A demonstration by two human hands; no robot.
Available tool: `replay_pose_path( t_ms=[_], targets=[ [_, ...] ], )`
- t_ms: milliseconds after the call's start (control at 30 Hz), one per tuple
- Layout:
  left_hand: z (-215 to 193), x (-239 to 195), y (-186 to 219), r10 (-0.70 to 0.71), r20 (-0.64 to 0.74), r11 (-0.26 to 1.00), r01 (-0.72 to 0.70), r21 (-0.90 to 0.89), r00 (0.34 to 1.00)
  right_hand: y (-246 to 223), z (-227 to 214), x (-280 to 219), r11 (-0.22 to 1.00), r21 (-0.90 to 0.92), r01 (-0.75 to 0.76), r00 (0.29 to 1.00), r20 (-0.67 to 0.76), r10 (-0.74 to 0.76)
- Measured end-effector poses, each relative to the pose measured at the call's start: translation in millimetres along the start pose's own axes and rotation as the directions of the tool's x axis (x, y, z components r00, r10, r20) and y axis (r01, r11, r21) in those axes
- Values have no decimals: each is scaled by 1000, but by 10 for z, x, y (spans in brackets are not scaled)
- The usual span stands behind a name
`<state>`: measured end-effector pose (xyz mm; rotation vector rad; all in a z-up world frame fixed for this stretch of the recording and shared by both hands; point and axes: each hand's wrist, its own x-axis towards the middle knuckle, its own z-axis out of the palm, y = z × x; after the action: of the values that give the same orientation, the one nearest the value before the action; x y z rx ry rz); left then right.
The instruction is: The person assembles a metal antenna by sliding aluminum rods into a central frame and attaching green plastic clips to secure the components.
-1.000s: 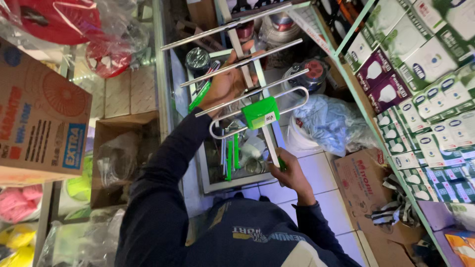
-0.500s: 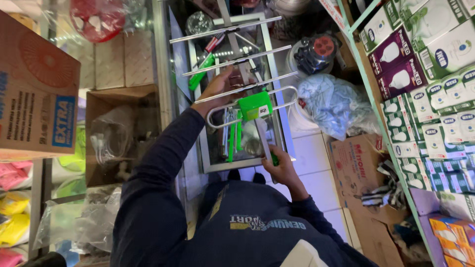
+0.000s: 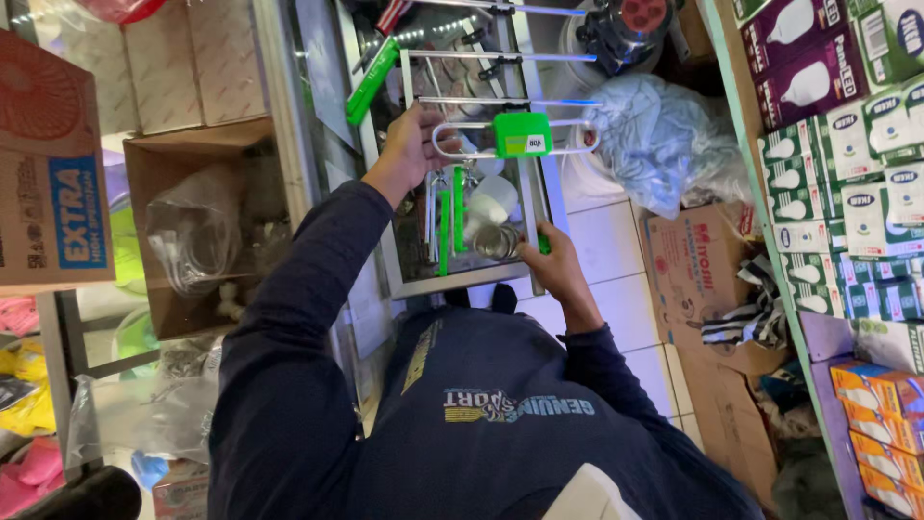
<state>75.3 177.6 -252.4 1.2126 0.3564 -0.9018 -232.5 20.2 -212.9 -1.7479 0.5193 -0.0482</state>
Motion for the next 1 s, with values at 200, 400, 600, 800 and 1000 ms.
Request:
replay_pose_path(
  t_ms=[200,400,600,800,1000],
  targets=[
    [-109,214,-212,-4,-99,999,-1,-54,995,122,7,58,999,37,29,1000,-10,-29],
    [-249,442,-405,49,-59,989,-40,145,997,184,122,133,1000,28,-8,1000,12,7],
    [-202,365,-418,90,-59,959,-71,274,994,150,147,98,1000,21,-15,1000,-1,15],
    [-123,232,-325,152,-174,947,-93,306,973,103,129,55,997,61,-51,999,4,51],
    [-363,531,-137,660,-155,744,-612,268,735,182,72,-46,996,82,-22,1000,-11,23]
  ],
)
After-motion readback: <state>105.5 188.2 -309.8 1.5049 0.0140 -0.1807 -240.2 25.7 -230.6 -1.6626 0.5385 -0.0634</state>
